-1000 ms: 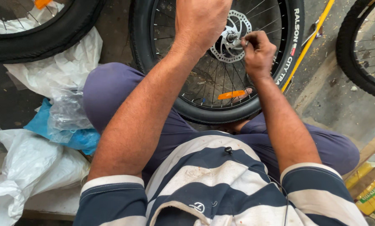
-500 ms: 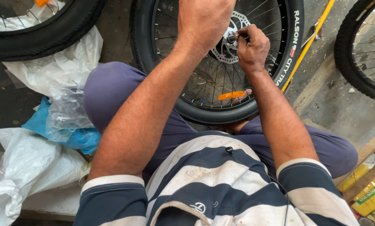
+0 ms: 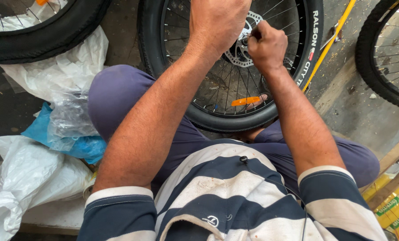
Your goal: The person sits on the floor with a bicycle wheel and threads a disc brake rotor onto the wheel hub by hand, turning it repeatedly to seat it. He briefly reaches into containers of parts, then continues threading the rotor and finally picks up a small tool to work on the rotor bolts.
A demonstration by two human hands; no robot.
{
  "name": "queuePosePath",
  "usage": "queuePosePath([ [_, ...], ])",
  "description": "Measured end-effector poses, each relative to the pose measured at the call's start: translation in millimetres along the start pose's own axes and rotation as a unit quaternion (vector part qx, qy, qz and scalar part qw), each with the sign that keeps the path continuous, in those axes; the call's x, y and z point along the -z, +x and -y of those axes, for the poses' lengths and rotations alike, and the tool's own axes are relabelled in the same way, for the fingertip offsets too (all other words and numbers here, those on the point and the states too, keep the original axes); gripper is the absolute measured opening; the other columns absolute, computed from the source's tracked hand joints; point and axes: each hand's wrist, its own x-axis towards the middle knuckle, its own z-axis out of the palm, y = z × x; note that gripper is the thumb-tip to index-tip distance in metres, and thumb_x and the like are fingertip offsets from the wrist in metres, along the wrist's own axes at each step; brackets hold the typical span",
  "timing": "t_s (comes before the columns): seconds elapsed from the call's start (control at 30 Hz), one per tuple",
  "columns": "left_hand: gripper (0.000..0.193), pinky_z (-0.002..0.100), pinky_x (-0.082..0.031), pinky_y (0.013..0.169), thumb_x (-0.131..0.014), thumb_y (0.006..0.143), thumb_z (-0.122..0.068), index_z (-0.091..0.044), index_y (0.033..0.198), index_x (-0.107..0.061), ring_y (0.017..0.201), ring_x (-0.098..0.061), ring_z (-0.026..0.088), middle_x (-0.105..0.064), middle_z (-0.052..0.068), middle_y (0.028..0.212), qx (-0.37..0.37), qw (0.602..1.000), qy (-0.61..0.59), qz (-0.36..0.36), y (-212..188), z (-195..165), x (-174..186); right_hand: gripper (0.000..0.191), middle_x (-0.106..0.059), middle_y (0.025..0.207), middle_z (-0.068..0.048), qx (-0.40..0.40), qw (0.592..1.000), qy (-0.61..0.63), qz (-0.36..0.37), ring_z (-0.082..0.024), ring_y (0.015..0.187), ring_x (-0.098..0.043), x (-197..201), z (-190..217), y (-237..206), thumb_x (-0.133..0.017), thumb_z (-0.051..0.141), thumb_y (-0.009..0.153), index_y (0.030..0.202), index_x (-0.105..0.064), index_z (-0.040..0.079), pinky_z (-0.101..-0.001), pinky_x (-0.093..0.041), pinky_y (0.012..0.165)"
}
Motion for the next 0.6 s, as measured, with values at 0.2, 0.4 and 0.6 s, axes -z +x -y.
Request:
queuePosePath([
  [0.2, 0.016, 0.03, -0.063, 0.058, -0.055, 0.105, -0.003, 0.004, 0.101, -0.068, 0.073, -0.072, 0.017, -0.071, 0.011, 0.085, 0.005, 0.997, -0.074, 0.018, 2.9, 1.0, 0.6, 0.028, -0.064, 0.057, -0.005, 0.063, 0.985, -0.144, 0.075, -0.016, 0.046, -0.059, -5.3, 6.2, 0.2, -0.071, 0.009, 0.101, 0.073, -0.069, 0.01, -0.033, -0.048, 0.042],
  [0.4, 0.018, 0.029, -0.06, 0.06, -0.054, 0.104, -0.007, 0.002, 0.099, -0.069, 0.071, -0.073, 0.016, -0.072, 0.01, 0.084, -0.025, 0.997, 0.055, 0.044, 6.1, 1.5, 1.5, 0.016, -0.072, 0.095, -0.009, 0.182, 0.972, -0.127, 0.075, -0.016, 0.083, -0.067, 5.2, -7.7, -15.2, -0.061, 0.012, 0.11, 0.111, -0.074, 0.002, -0.0285, -0.057, 0.068],
  [0.6, 0.014, 0.028, -0.06, 0.057, -0.059, 0.102, -0.006, 0.001, 0.098, -0.07, 0.068, -0.074, 0.015, -0.073, 0.008, 0.083, -0.013, 0.995, 0.099, 0.01, 3.7, -2.3, -2.7, 0.017, -0.071, 0.102, -0.01, 0.156, 0.973, -0.146, 0.089, -0.022, 0.093, -0.063, 8.6, -8.0, -10.1, -0.065, 0.019, 0.111, 0.102, -0.072, 0.005, -0.0336, -0.054, 0.076],
])
